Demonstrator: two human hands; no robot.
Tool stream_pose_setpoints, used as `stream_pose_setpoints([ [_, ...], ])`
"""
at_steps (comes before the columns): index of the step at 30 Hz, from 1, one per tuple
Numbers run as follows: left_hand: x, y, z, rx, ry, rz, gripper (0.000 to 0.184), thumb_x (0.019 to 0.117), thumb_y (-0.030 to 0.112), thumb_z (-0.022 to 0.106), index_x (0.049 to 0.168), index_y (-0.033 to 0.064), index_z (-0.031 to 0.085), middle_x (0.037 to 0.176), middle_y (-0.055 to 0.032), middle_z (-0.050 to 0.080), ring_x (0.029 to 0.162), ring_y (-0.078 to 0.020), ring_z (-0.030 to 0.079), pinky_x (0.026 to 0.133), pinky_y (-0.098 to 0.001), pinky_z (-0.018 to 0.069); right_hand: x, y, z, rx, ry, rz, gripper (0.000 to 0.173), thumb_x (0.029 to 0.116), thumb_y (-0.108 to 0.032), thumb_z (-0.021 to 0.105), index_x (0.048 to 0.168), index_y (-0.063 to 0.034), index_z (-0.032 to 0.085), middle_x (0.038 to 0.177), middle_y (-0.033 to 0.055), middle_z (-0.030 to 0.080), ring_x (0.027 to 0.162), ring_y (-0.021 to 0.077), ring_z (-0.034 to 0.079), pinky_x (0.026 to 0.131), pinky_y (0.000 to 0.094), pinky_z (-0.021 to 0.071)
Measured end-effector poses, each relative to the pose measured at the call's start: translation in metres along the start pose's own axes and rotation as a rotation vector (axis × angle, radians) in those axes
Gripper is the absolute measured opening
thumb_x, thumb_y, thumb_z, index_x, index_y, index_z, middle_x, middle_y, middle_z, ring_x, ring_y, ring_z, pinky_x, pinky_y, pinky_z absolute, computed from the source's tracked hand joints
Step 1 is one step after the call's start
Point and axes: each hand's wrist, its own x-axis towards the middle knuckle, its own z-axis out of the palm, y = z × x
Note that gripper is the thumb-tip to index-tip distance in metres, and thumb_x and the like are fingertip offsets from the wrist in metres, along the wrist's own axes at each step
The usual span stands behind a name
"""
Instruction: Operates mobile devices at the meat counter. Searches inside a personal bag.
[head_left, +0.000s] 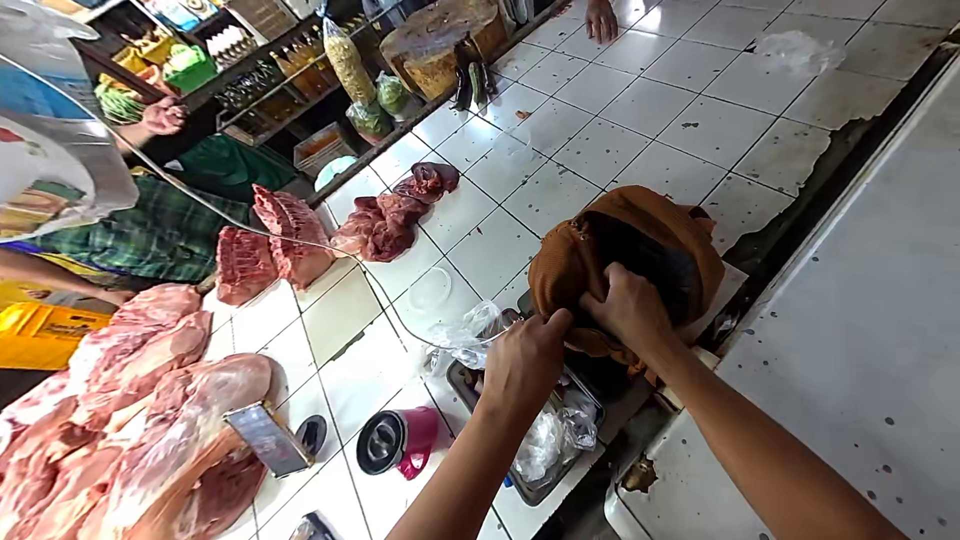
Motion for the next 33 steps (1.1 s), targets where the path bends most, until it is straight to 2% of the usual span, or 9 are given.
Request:
stream_pose_setpoints([
  [5,-0.003,-0.004,-0.001,-0.004,-0.008,0.003,0.012,0.0913,0.005,0.060,0.094,0.0060,0.072,0.074,-0.0165,0.068,0.069,-0.0385,0.071,0.055,-0.0530,0.0537,0.043,0.047,0.018,0.340,-0.127,0.012,0.041,0.1126,-0.022,0.036,0.134,0.0061,0.057,0.134,0.0267,0.058,0.125,0.0353,0.057,0.106,0.0498,0.0447],
  [9,-0.004,0.004,-0.007,0.002,-0.009,0.020,0.011,0.0868,0.002,0.062,0.090,0.0064,0.071,0.071,-0.0152,0.067,0.068,-0.0368,0.071,0.054,-0.0508,0.0532,0.074,0.063,0.043,-0.087,-0.018,-0.105,0.047,0.1022,-0.026,0.060,0.141,-0.0001,0.056,0.140,0.0221,0.059,0.133,0.0373,0.054,0.112,0.0570,0.0410],
  [13,-0.002,0.006,-0.016,-0.016,-0.041,-0.019,0.013,0.0891,0.002,0.061,0.094,0.0057,0.072,0.077,-0.0166,0.070,0.074,-0.0383,0.072,0.059,-0.0527,0.0547,0.075,0.052,0.036,-0.586,0.039,-0.158,0.070,0.0958,-0.025,0.067,0.155,-0.0007,0.039,0.162,0.0247,0.032,0.150,0.0444,0.028,0.116,0.0702,0.0190],
  [18,-0.003,0.010,-0.022,-0.044,-0.159,-0.113,0.019,0.0963,0.006,0.054,0.104,0.0057,0.072,0.088,-0.0190,0.072,0.086,-0.0399,0.073,0.069,-0.0552,0.0551,0.060,0.040,0.009,-0.273,-0.048,0.070,0.041,0.1037,-0.022,0.058,0.133,0.0061,0.060,0.132,0.0306,0.061,0.127,0.0466,0.056,0.106,0.0616,0.0430],
  [21,-0.005,0.012,-0.024,-0.089,-0.240,-0.151,0.024,0.0986,0.007,0.051,0.114,0.0064,0.069,0.096,-0.0197,0.072,0.093,-0.0403,0.072,0.075,-0.0553,0.0551,0.057,0.027,0.003,-0.459,-0.134,0.056,0.039,0.1052,-0.019,0.053,0.134,0.0061,0.059,0.132,0.0295,0.061,0.126,0.0468,0.057,0.104,0.0626,0.0439],
  [24,-0.012,0.004,-0.036,-0.320,-0.272,-0.189,0.046,0.0979,0.005,0.050,0.143,0.0080,0.054,0.099,-0.0193,0.070,0.091,-0.0364,0.069,0.083,-0.0520,0.0547,0.038,-0.003,-0.014,-0.655,-0.136,0.024,0.044,0.1042,-0.007,0.047,0.148,0.0000,0.047,0.123,0.0297,0.065,0.116,0.0488,0.063,0.094,0.0633,0.0495],
  [26,-0.023,-0.007,-0.044,-0.528,-0.244,-0.197,0.054,0.0969,0.007,0.052,0.150,0.0032,0.042,0.089,-0.0139,0.064,0.077,-0.0271,0.064,0.076,-0.0436,0.0542,0.013,-0.017,-0.036,-0.653,-0.014,-0.061,0.051,0.1070,-0.013,0.046,0.157,-0.0113,0.039,0.114,0.0289,0.069,0.108,0.0498,0.066,0.087,0.0636,0.0506],
  [29,-0.040,-0.019,-0.055,-0.717,-0.059,-0.176,0.054,0.1012,0.019,0.057,0.147,-0.0053,0.042,0.078,-0.0070,0.059,0.063,-0.0135,0.053,0.063,-0.0304,0.0482,-0.044,-0.025,-0.080,-0.491,0.262,-0.285,0.037,0.1041,-0.020,0.059,0.140,-0.0090,0.063,0.101,0.0298,0.072,0.094,0.0543,0.068,0.078,0.0709,0.0500],
  [33,-0.055,-0.028,-0.083,-0.684,0.116,0.025,0.085,0.0865,0.046,0.077,0.150,-0.0009,0.046,0.104,-0.0144,0.068,0.086,-0.0198,0.062,0.078,-0.0367,0.0534,-0.126,-0.050,-0.130,-0.398,0.280,-0.812,0.036,0.0946,-0.043,0.064,0.120,-0.0189,0.073,0.087,0.0115,0.075,0.071,0.0337,0.071,0.057,0.0575,0.0537],
])
